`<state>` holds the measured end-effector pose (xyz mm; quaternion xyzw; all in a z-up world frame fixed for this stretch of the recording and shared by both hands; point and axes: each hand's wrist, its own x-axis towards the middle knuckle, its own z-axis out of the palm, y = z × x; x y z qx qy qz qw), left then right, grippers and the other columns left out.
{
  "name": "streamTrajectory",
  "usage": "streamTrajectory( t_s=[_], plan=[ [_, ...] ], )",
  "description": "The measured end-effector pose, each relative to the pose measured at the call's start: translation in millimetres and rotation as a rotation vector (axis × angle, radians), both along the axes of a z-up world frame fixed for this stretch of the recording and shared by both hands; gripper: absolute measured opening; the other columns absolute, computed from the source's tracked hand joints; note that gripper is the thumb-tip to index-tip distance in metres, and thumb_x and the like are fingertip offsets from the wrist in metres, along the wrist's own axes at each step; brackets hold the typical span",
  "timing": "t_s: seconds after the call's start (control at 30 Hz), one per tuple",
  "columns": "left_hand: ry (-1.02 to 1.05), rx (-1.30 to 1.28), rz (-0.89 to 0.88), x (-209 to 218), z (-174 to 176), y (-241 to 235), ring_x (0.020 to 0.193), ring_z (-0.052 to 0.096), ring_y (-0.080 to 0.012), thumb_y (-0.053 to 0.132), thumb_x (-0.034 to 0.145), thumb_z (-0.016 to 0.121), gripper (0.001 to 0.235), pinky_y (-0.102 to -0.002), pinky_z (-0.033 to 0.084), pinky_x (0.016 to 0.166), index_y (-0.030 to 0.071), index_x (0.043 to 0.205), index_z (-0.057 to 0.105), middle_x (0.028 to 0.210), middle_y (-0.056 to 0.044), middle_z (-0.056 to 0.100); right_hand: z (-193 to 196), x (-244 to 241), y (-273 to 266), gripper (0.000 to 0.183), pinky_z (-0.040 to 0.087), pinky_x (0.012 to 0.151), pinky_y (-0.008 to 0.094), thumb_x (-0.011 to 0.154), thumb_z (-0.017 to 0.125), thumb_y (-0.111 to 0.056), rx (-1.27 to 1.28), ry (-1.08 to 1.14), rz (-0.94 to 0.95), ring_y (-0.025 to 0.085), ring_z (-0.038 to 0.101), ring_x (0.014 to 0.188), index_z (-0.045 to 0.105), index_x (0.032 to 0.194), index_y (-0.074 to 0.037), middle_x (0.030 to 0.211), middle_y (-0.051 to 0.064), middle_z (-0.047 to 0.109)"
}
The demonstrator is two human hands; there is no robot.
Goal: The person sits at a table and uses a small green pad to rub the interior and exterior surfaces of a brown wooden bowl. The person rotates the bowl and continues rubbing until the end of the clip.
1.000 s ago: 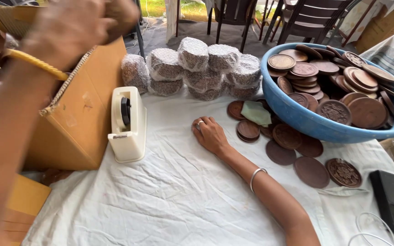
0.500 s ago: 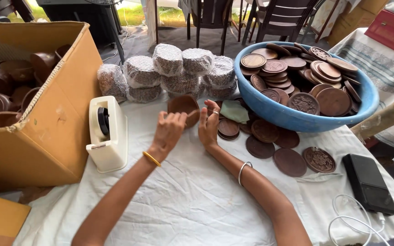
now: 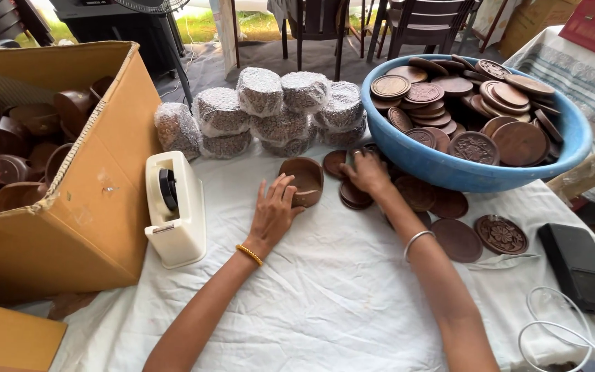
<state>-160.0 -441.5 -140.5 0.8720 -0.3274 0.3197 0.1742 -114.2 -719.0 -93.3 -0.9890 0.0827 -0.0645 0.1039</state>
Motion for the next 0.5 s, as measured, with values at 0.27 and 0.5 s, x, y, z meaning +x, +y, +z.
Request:
streamTrajectory(
  t_s=[0.27, 0.5],
  plan=[
    [0.136, -0.231, -0.192, -2, 6, 4, 0.144, 0.046, -0.0358, 0.036, 0.089, 0.079, 0.044, -0.053, 0.040, 0.121, 0.005, 0.109, 0.055, 0.140, -0.016, 0.057, -15, 11, -24, 0.049, 0.054, 0.098, 0.050, 0.091, 0.073, -0.040, -0.001, -0.113, 0.081, 0.038, 0.065, 0.115, 0.065, 0.129, -0.011, 0.122, 0.019, 0.069],
    [-0.161, 0.023, -0.170, 4, -18, -1, 0.137, 0.052, -0.0239, 0.048, 0.086, 0.077, 0.053, -0.068, 0.020, 0.122, 0.009, 0.119, 0.063, 0.139, -0.007, 0.061, 14, -4, 12, 0.032, 0.060, 0.077, 0.048, 0.096, 0.068, -0.032, -0.030, -0.313, 0.031, 0.033, 0.072, 0.095, 0.064, 0.113, -0.005, 0.105, 0.016, 0.073]
  ],
)
